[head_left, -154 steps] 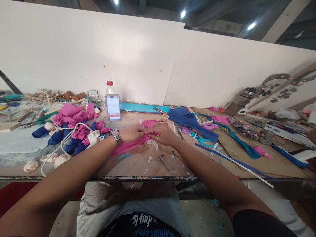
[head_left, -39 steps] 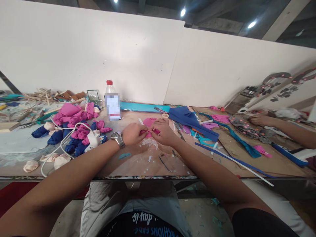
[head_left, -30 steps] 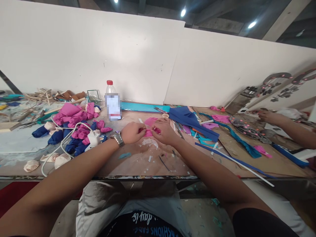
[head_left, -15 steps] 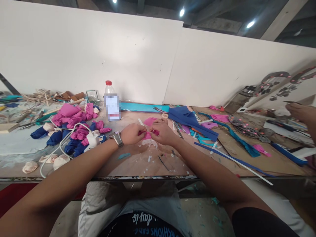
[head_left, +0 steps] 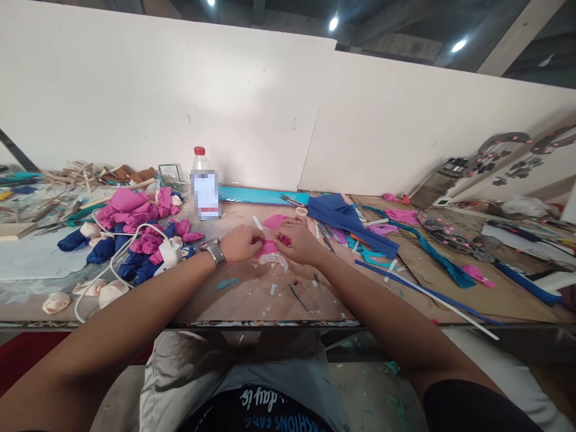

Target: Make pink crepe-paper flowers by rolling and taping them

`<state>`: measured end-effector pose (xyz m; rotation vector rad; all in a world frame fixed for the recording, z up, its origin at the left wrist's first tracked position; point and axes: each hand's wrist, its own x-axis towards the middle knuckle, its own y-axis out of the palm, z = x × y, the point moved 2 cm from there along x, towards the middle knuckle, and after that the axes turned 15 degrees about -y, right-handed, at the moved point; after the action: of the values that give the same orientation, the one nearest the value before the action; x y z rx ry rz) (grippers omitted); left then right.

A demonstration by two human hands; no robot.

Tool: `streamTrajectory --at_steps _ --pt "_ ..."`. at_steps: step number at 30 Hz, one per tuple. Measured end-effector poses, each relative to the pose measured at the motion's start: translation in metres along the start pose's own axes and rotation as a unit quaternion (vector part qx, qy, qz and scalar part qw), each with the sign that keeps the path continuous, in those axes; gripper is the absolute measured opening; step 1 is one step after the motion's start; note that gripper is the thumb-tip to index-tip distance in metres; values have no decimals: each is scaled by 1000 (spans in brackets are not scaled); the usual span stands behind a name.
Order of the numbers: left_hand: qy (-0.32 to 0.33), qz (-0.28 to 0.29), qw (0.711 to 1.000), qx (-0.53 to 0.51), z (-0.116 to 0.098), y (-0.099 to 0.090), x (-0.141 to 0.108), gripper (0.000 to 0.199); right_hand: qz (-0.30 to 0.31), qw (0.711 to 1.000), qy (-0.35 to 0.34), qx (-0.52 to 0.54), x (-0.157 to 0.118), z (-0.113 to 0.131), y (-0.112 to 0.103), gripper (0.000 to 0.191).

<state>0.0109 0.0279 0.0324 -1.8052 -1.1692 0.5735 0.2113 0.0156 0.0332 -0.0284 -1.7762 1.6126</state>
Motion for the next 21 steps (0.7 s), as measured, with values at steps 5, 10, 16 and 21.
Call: streamTrajectory --at_steps 5,10,16,21 --pt "-5 9 1000 -5 0 -1 0 21 3 1000 -7 13 -2 -1 1 12" --pt "12 19 1000 -20 -2 1 -2 21 2 1000 -22 9 -3 -1 1 22" --pt "3 25 999 -30 -1 3 -1 19 -13 999 -37 10 -3 -3 3 20" --pt "-2 38 997 -68 3 2 2 20 -32 998 -49 16 -3 -2 2 21"
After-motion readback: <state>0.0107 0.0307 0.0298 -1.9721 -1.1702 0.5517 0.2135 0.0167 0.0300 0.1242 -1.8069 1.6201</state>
